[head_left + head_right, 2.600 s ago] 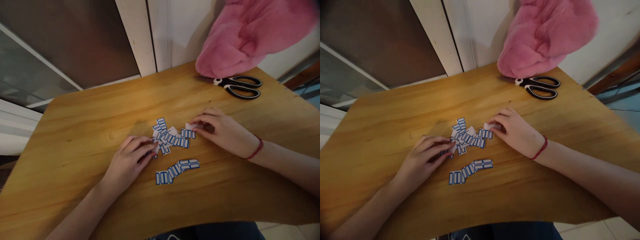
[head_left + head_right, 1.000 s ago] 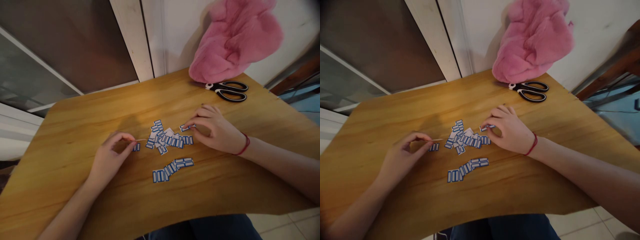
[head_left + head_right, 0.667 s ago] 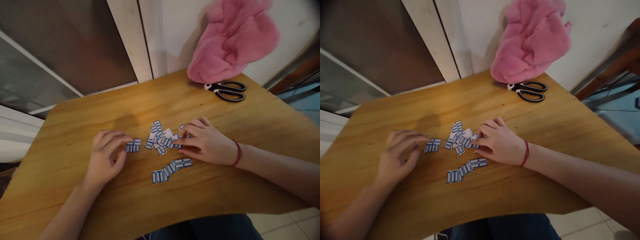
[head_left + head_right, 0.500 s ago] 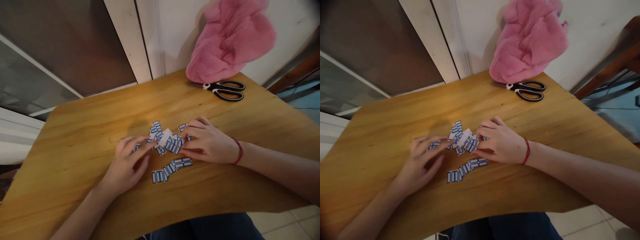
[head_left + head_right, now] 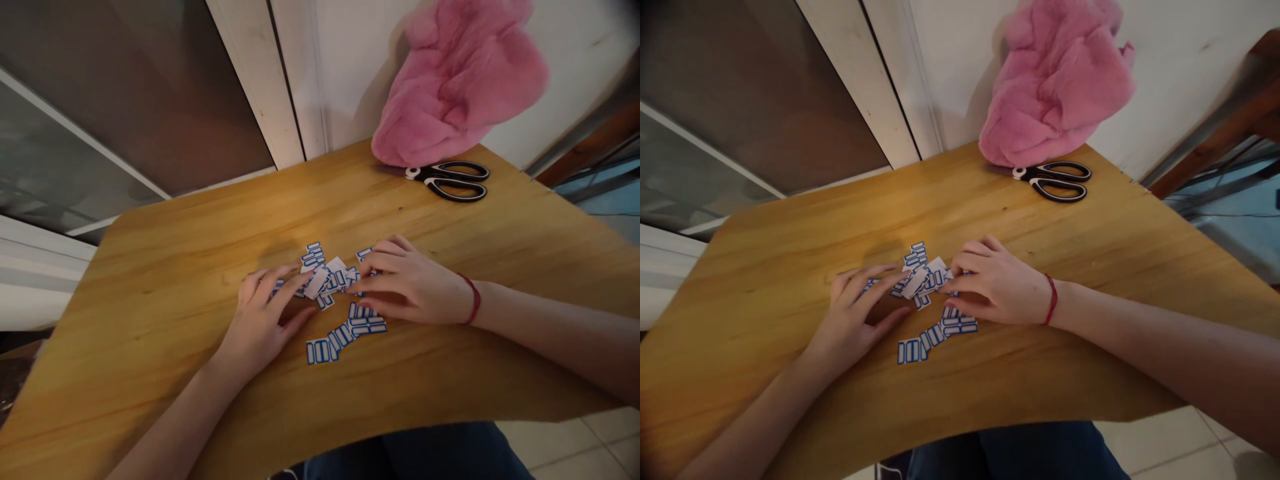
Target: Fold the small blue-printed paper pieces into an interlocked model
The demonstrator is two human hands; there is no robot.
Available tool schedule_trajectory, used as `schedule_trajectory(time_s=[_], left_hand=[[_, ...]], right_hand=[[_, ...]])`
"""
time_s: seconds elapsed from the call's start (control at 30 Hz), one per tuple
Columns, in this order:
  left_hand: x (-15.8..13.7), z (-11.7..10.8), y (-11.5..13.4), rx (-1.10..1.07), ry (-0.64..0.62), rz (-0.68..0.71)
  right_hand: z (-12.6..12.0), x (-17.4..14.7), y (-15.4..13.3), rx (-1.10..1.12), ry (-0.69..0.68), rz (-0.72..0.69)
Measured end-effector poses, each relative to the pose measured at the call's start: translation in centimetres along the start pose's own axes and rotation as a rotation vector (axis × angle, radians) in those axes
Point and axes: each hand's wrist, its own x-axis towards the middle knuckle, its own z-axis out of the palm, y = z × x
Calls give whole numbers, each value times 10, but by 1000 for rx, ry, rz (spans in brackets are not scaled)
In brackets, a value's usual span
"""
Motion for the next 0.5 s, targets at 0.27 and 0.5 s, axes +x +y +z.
schedule_trajectory(time_s=[0.27,0.5], left_hand=[[0,4,-1,-19,34,78],[1,-8,5,-127,226,44]], right_hand=[[2,1,5,-44,27,18],[5,3,4,-20,89,101]])
